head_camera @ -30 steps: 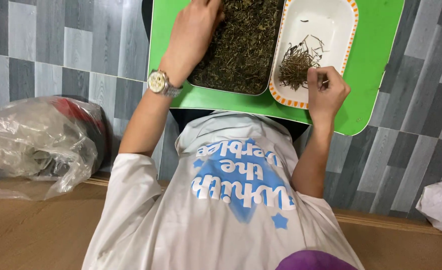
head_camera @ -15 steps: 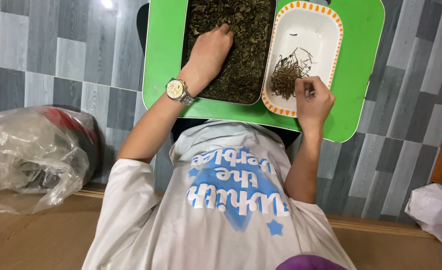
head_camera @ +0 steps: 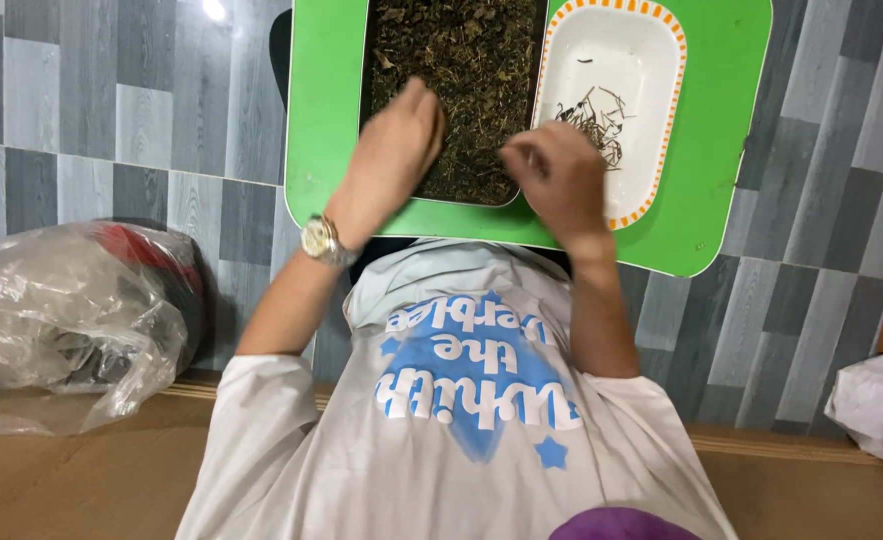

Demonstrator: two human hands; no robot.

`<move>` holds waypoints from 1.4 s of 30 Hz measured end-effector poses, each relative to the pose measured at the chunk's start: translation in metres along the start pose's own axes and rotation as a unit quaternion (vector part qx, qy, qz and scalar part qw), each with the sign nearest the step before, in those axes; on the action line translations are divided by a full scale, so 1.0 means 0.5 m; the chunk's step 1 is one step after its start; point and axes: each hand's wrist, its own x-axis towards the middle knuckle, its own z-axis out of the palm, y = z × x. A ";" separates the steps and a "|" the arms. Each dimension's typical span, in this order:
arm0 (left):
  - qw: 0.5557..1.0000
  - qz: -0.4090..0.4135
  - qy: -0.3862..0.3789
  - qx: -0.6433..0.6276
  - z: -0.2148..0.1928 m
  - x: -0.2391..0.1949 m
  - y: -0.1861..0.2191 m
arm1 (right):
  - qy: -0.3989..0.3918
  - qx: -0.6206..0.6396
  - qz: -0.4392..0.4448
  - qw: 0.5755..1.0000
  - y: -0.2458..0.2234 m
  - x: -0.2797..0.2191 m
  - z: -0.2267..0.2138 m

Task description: Sorting dried tea leaves by manually removing stems and placing them in a separate tray

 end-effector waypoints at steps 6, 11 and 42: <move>0.996 0.044 -0.041 -0.064 0.003 -0.016 0.049 | -0.040 -0.001 -0.006 0.999 -0.005 0.018 0.057; 0.995 0.032 -0.057 -0.081 -0.006 0.010 0.045 | -0.022 0.038 0.001 0.999 0.037 -0.002 0.048; 0.999 -0.003 -0.020 0.044 0.034 -0.010 -0.039 | 0.079 -0.017 0.090 0.993 0.062 -0.038 -0.015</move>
